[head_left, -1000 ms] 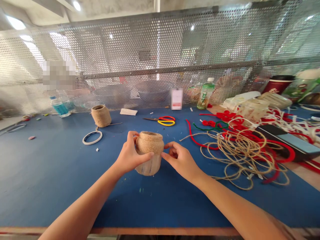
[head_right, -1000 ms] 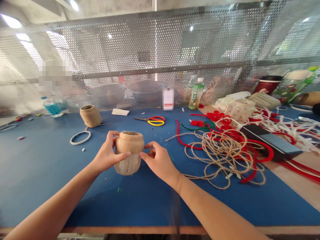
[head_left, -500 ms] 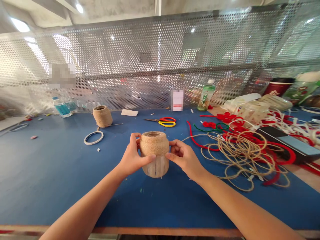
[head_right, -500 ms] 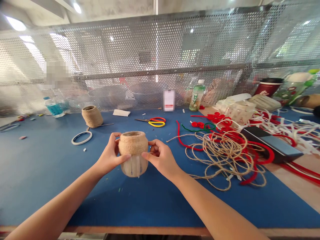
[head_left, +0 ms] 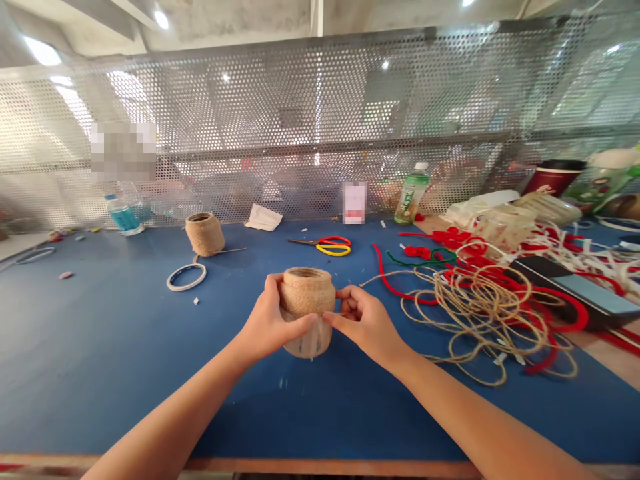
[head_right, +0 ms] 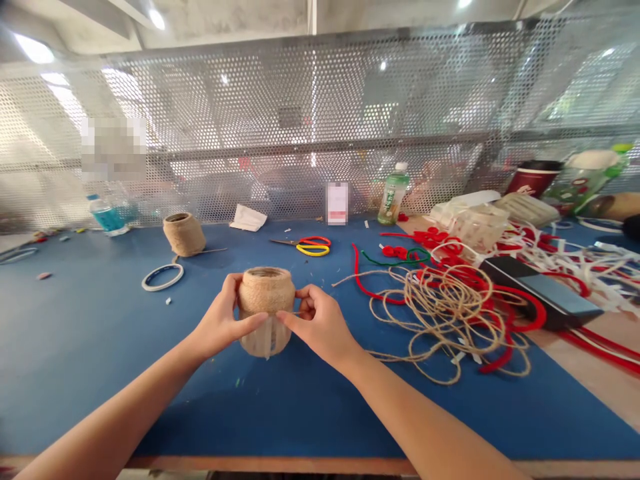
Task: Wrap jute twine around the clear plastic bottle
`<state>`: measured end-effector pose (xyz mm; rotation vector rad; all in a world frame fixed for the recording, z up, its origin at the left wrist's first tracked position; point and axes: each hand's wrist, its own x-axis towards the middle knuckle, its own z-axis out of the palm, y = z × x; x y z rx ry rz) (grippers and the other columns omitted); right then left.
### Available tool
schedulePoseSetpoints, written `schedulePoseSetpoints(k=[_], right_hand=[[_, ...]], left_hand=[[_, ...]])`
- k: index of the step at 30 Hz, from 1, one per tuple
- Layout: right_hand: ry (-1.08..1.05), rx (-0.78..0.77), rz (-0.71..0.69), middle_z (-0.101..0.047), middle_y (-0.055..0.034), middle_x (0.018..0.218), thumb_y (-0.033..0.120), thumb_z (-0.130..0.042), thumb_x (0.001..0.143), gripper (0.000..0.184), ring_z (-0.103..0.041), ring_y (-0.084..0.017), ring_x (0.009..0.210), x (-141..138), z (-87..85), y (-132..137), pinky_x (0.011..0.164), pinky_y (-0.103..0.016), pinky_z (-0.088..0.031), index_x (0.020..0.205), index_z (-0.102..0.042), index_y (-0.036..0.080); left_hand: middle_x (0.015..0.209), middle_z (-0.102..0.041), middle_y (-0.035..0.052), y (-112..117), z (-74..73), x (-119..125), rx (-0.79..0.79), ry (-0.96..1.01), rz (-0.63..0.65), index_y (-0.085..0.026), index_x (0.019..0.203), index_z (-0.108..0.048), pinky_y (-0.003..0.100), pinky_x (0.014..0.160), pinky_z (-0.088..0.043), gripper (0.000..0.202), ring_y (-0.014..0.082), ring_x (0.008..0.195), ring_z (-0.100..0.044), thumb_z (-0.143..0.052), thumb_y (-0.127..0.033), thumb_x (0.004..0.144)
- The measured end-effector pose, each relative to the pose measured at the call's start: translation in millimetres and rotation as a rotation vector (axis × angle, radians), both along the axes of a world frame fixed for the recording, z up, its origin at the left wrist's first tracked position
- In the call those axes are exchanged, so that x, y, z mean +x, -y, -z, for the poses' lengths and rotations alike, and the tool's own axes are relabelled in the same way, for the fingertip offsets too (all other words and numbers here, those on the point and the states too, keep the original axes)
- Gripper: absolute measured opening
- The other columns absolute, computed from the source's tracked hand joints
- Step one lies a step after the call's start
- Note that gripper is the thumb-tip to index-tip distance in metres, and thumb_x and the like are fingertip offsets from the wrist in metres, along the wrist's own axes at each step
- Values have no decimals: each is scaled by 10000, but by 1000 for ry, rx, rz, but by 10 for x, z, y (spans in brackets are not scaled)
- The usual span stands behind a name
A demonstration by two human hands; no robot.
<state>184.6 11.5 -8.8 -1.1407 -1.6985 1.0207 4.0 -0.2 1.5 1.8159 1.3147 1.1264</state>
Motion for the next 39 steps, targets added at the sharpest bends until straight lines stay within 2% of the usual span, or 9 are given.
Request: schedulePoseSetpoints(k=[4,9,13,20,24,28,39], right_hand=[[22,27,-4,-344,84,529,414,-676,653,352,-311,-63,480,6,18,11,447,-205,-272,792,-460,173],[55,55,13,-355,76,538,424,-649,682,333,-322,-67,492,6,19,41,466,-209,-283,804,-475,168],[78,54,18,-356,73,538,420,-637,693,319,-323,-70,491,-2,1,61,470,-213,-278,821,-499,163],[101,82,59,-375,67,544,378,-628,704,294,-346,-79,498,-4,-19,38,493,-219,-309,882,-529,166],[110,127,84,-381,60,535,366,-600,730,217,-335,-74,498,7,-24,25,484,-209,-306,755,-517,168],[163,180,73,-391,51,521,330,-560,759,215,-324,-67,486,12,-28,27,466,-202,-281,639,-500,163],[193,207,65,-411,50,511,267,-527,776,160,-336,-63,477,2,-5,11,462,-195,-286,664,-533,154]], left_hand=[[1076,-519,108,50,-39,43,-12,-40,-55,-174,1052,-339,411,857,-431,677,261,1022,-522,-709,-465,564],[1019,-549,87,45,-39,45,1,-91,-121,-179,1011,-361,385,798,-457,609,240,952,-555,-702,-441,580],[968,-559,66,16,-40,13,-16,-59,-114,-174,992,-382,359,781,-454,573,222,914,-560,-704,-413,582],[948,-552,75,-103,4,-72,-40,-50,-123,-161,970,-390,360,759,-436,594,240,904,-547,-692,-469,562],[950,-546,75,-152,26,-96,-51,-48,-124,-161,964,-384,347,750,-429,577,236,898,-544,-674,-477,577],[940,-544,66,-160,20,-99,-60,-64,-134,-168,949,-381,343,748,-423,569,232,889,-538,-669,-482,571],[921,-542,58,-111,-10,-76,-30,-107,-154,-174,925,-371,354,757,-419,567,232,876,-537,-666,-473,545]])
